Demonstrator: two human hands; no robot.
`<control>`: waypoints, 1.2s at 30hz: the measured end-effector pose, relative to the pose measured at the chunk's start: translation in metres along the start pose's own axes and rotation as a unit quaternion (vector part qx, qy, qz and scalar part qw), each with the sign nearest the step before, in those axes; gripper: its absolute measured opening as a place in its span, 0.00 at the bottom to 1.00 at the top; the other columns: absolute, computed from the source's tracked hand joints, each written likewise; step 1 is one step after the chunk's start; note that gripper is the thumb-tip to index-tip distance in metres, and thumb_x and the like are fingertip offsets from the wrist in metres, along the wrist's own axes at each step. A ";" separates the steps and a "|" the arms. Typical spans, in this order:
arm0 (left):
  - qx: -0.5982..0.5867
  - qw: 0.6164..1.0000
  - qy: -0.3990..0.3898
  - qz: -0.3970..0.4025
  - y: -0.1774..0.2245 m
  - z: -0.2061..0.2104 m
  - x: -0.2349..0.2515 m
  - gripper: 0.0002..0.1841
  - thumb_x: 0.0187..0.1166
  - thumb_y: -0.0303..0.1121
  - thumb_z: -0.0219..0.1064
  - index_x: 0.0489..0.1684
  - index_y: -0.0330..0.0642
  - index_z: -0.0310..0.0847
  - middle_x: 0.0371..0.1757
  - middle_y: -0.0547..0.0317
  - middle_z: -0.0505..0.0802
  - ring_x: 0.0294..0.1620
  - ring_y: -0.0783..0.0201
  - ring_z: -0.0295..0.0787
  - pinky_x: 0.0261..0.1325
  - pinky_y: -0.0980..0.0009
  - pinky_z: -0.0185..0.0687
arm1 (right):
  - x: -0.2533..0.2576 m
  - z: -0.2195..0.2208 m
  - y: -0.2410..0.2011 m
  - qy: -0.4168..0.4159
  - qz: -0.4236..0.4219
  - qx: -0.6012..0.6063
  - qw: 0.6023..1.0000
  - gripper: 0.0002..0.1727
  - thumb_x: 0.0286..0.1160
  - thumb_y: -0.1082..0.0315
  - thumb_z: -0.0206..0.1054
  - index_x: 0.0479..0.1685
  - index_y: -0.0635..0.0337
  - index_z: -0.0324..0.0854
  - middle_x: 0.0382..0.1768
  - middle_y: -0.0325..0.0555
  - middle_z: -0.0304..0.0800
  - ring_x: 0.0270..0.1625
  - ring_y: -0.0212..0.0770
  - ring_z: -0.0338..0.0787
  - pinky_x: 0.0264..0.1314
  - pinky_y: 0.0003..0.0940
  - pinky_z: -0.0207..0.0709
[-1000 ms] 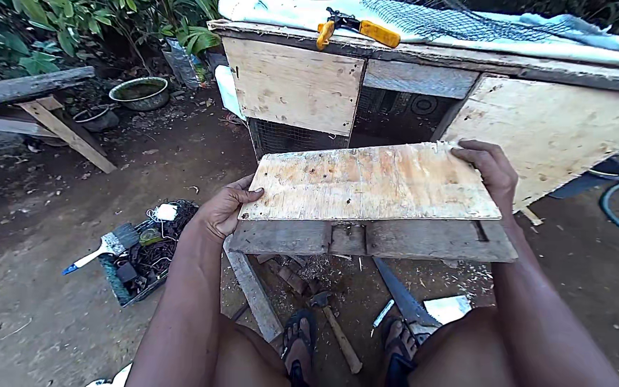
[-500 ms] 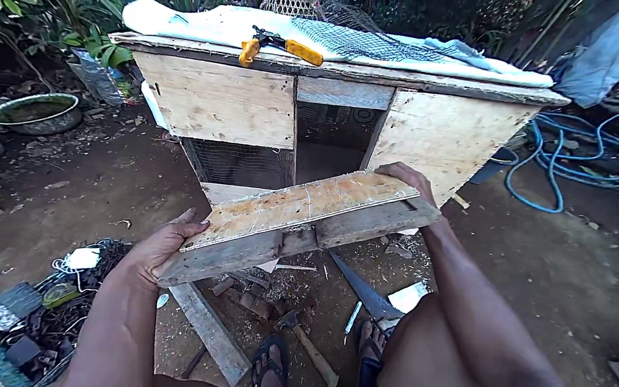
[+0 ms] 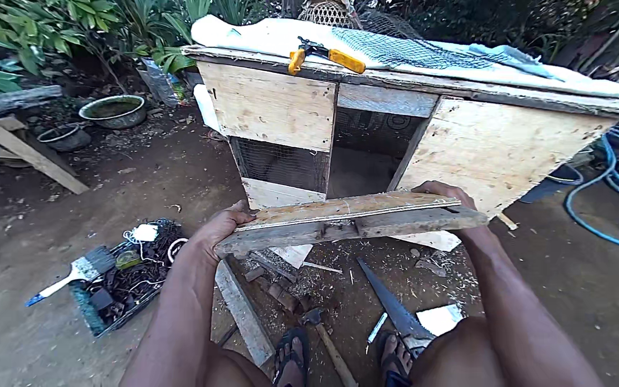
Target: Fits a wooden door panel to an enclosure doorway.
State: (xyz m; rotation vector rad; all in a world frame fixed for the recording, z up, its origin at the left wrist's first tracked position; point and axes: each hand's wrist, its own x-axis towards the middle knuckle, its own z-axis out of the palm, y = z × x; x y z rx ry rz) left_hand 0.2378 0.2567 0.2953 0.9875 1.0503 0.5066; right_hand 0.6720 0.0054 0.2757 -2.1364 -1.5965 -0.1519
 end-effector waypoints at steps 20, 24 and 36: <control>-0.100 0.994 -0.051 0.010 -0.016 -0.014 0.030 0.35 0.77 0.21 0.57 0.91 0.44 0.58 0.74 0.41 0.84 0.59 0.48 0.90 0.53 0.50 0.89 | 0.004 0.003 0.003 -0.046 -0.021 0.057 0.997 0.17 0.65 0.56 0.75 0.48 0.55 0.90 0.44 0.50 0.96 0.48 0.49 0.95 0.56 0.60 0.85; -0.118 0.991 -0.056 -0.013 -0.009 -0.011 0.025 0.34 0.81 0.21 0.52 0.92 0.44 0.55 0.75 0.39 0.84 0.60 0.43 0.91 0.56 0.46 0.90 | 0.004 0.004 0.002 -0.064 0.032 0.060 0.996 0.17 0.64 0.53 0.81 0.48 0.50 0.91 0.46 0.45 0.96 0.53 0.46 0.94 0.62 0.61 0.84; -0.143 0.979 -0.140 0.037 -0.005 -0.010 0.022 0.28 0.94 0.47 0.40 0.70 0.29 0.74 0.64 0.28 0.88 0.63 0.33 0.90 0.65 0.36 0.87 | 0.002 0.002 0.008 -0.112 0.109 0.081 0.984 0.31 0.59 0.50 0.85 0.64 0.51 0.88 0.62 0.52 0.92 0.70 0.52 0.88 0.74 0.68 0.76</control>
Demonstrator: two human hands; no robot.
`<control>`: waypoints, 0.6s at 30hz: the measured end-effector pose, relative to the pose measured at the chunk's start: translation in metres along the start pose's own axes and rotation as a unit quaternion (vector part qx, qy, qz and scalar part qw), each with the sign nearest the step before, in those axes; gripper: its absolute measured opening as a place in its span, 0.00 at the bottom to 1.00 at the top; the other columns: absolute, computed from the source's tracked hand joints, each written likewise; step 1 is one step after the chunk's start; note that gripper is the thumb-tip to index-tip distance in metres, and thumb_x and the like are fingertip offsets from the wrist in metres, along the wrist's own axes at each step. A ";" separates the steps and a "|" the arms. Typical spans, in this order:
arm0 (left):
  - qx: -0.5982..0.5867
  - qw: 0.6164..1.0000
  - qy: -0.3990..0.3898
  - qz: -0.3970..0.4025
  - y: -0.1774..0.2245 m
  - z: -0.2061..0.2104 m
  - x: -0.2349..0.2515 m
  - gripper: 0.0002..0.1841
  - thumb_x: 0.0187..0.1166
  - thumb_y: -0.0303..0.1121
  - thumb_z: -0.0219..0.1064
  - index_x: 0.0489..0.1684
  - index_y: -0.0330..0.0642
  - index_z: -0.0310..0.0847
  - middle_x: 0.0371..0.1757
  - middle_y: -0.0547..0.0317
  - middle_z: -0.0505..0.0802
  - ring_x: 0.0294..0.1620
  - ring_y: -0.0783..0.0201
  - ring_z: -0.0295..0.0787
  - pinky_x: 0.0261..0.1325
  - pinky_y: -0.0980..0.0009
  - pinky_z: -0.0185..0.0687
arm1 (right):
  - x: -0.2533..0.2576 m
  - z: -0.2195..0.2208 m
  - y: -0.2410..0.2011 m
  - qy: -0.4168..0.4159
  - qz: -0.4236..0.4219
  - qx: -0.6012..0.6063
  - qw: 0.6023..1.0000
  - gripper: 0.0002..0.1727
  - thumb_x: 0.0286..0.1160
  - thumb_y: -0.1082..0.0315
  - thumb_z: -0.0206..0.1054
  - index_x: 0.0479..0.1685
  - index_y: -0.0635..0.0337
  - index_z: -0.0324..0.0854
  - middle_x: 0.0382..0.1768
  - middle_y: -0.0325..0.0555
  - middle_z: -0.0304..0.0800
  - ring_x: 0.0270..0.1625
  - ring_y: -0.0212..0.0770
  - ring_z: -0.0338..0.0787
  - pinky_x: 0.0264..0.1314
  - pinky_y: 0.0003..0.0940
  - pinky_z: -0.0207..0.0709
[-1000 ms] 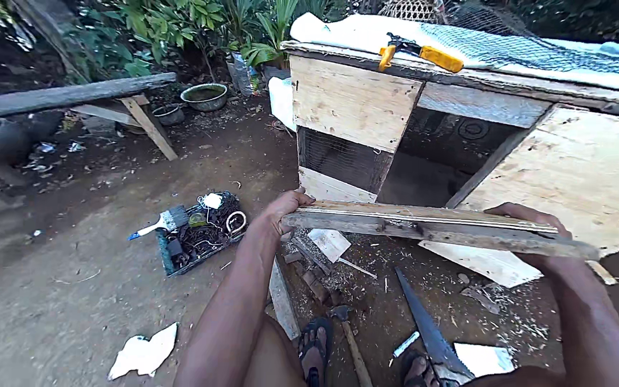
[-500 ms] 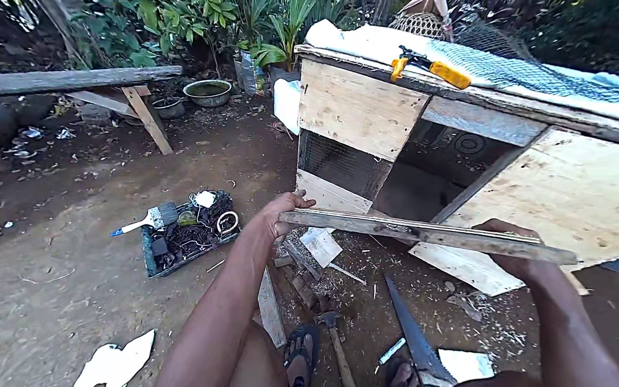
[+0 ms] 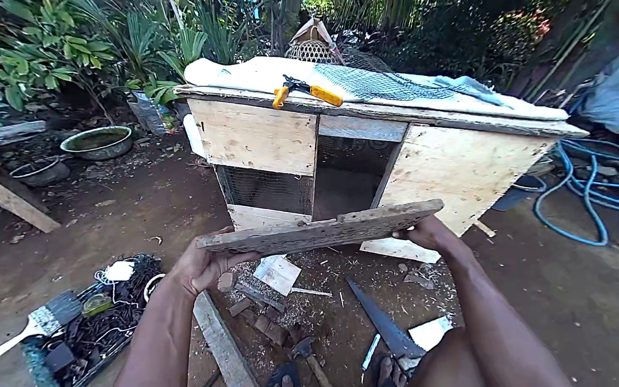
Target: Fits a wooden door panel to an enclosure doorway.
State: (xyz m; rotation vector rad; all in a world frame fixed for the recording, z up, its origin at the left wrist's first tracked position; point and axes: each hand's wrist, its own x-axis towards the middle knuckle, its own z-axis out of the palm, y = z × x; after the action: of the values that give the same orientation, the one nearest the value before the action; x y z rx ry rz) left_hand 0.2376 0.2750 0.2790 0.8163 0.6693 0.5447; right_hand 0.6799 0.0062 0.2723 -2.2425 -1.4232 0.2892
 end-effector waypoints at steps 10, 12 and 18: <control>0.043 0.999 0.013 -0.024 0.005 0.010 -0.006 0.36 0.92 0.59 0.27 0.81 0.43 0.66 0.72 0.32 0.85 0.67 0.29 0.87 0.66 0.31 0.84 | -0.010 -0.011 -0.003 -0.084 0.076 0.072 0.991 0.20 0.68 0.57 0.81 0.51 0.61 0.89 0.46 0.51 0.96 0.52 0.46 0.95 0.65 0.56 0.84; 0.054 0.998 -0.012 -0.020 0.009 0.011 -0.012 0.40 0.90 0.66 0.25 0.86 0.45 0.62 0.74 0.33 0.84 0.68 0.29 0.87 0.65 0.30 0.85 | -0.009 -0.009 0.003 -0.096 0.079 0.081 0.989 0.19 0.70 0.56 0.79 0.51 0.60 0.90 0.45 0.51 0.96 0.52 0.46 0.95 0.66 0.56 0.83; 0.144 0.986 -0.084 -0.023 0.014 0.005 -0.020 0.35 0.87 0.57 0.60 0.86 0.45 0.61 0.74 0.35 0.84 0.68 0.34 0.89 0.67 0.39 0.89 | -0.008 0.004 0.014 -0.147 0.122 0.159 0.969 0.18 0.74 0.61 0.77 0.57 0.63 0.87 0.48 0.53 0.95 0.50 0.45 0.94 0.62 0.48 0.86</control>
State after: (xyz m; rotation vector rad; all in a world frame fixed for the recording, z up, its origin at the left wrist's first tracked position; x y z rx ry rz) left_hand 0.2247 0.2672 0.2992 1.1023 0.6170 0.3359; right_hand 0.6860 -0.0050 0.2616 -2.1628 -1.1338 0.8985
